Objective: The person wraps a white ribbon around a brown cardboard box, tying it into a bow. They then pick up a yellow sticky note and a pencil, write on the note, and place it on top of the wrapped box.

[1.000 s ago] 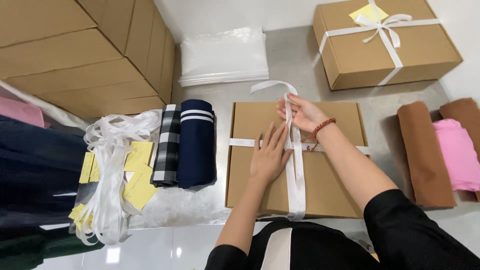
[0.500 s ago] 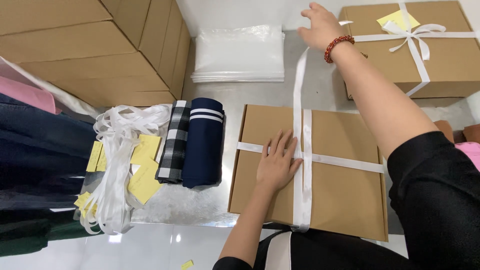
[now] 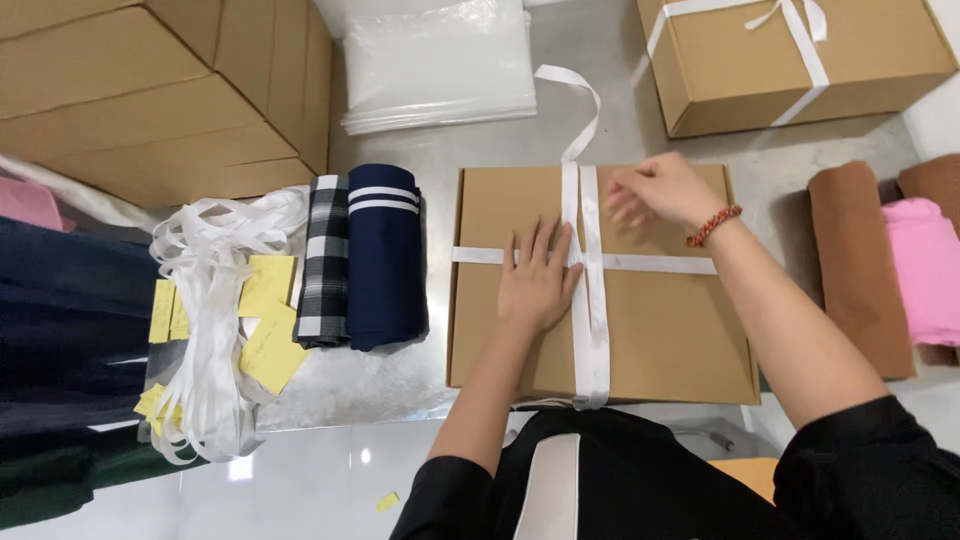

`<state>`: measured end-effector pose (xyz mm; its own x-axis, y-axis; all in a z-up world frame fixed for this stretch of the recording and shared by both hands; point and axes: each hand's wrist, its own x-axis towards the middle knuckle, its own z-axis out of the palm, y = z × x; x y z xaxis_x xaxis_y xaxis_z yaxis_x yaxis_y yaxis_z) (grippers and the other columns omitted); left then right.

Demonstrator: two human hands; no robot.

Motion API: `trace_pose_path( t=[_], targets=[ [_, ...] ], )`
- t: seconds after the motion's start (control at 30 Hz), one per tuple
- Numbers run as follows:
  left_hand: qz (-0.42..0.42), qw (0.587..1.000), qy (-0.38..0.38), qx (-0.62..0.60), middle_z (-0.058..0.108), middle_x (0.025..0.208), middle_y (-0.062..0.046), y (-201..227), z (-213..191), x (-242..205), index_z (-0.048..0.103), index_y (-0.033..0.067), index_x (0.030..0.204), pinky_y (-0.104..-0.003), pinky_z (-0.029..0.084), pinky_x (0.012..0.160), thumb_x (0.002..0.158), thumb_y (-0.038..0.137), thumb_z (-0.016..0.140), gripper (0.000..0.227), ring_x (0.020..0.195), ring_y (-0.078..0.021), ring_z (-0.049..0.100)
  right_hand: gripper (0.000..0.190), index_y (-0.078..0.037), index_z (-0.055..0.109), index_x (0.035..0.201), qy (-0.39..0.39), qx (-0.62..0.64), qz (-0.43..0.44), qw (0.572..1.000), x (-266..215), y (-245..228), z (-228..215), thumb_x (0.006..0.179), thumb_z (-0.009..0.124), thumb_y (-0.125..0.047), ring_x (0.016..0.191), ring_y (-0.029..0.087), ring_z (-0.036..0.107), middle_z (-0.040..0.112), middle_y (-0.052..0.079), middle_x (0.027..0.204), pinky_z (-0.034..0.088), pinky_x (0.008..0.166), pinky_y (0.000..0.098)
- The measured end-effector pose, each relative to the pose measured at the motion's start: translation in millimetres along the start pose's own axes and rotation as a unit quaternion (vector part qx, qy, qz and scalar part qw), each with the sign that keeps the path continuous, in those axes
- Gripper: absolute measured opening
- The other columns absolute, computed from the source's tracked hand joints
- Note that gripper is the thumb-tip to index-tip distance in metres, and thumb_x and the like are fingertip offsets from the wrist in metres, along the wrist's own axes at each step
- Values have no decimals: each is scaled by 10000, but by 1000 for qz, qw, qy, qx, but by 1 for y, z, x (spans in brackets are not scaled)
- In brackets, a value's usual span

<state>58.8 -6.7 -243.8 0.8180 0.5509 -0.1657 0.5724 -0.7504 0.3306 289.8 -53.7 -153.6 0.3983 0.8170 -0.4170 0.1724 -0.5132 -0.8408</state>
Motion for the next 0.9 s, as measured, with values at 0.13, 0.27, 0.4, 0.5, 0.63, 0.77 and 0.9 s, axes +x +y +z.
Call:
trace_pose_path(
  t=[0.13, 0.27, 0.4, 0.5, 0.63, 0.77, 0.9],
  targets=[
    [-5, 1000, 0, 14, 167, 1780, -32, 3, -6, -3, 221, 255, 1708, -558, -1, 1357, 1139, 511, 229, 624, 1665, -242, 57, 535, 163, 648, 1291, -72, 39, 122, 989, -66, 36, 19, 1093, 565, -327, 874, 354, 799, 751, 336, 1219, 628, 611, 331],
    [-2, 1000, 9, 30, 150, 1785, -11, 1, 1, -1, 224, 280, 1709, -558, 27, 1356, 1144, 503, 215, 607, 1664, -240, 54, 503, 132, 654, 1304, -80, 99, 140, 982, -115, 61, 56, 1083, 549, -307, 818, 333, 809, 782, 296, 1166, 625, 534, 293],
    [-13, 999, 24, 41, 139, 1790, 14, 0, 11, 2, 210, 300, 1717, -555, 4, 1358, 1145, 500, 228, 606, 1666, -225, 54, 391, 94, 730, 1172, -71, 142, 148, 976, -144, 90, 84, 1041, 620, -258, 558, 245, 735, 795, 233, 935, 508, 372, 234],
    [-18, 998, 29, 48, 125, 1792, 21, -1, 13, 2, 198, 314, 1720, -559, -11, 1359, 1150, 498, 230, 600, 1667, -223, 36, 329, 84, 746, 1148, -70, 133, 121, 981, -157, 113, 99, 1019, 650, -203, 429, 162, 626, 761, 177, 788, 414, 326, 209],
    [-20, 998, 36, 52, 107, 1798, 13, 0, 14, 3, 189, 310, 1727, -564, -58, 1352, 1156, 492, 214, 600, 1670, -233, 7, 339, 86, 776, 1153, -136, 74, 66, 986, -186, 96, 112, 937, 775, -175, 354, 85, 467, 659, 94, 627, 324, 329, 188],
    [-21, 997, 38, 61, 113, 1798, 16, 1, 14, 2, 175, 313, 1729, -561, -56, 1354, 1163, 492, 195, 594, 1670, -230, 12, 354, -148, 850, 1171, -169, -86, 79, 979, -189, 113, 120, 853, 868, -301, 571, 88, 565, 723, -19, 744, 431, 540, 239],
    [-23, 997, 25, 74, 110, 1799, 18, 3, 10, 3, 155, 318, 1729, -563, -85, 1347, 1158, 508, 154, 602, 1669, -231, -7, 197, -142, 835, 1080, -119, -49, 35, 991, -188, 110, 109, 919, 797, -249, 623, 100, 584, 743, -3, 835, 470, 562, 246]
  ],
)
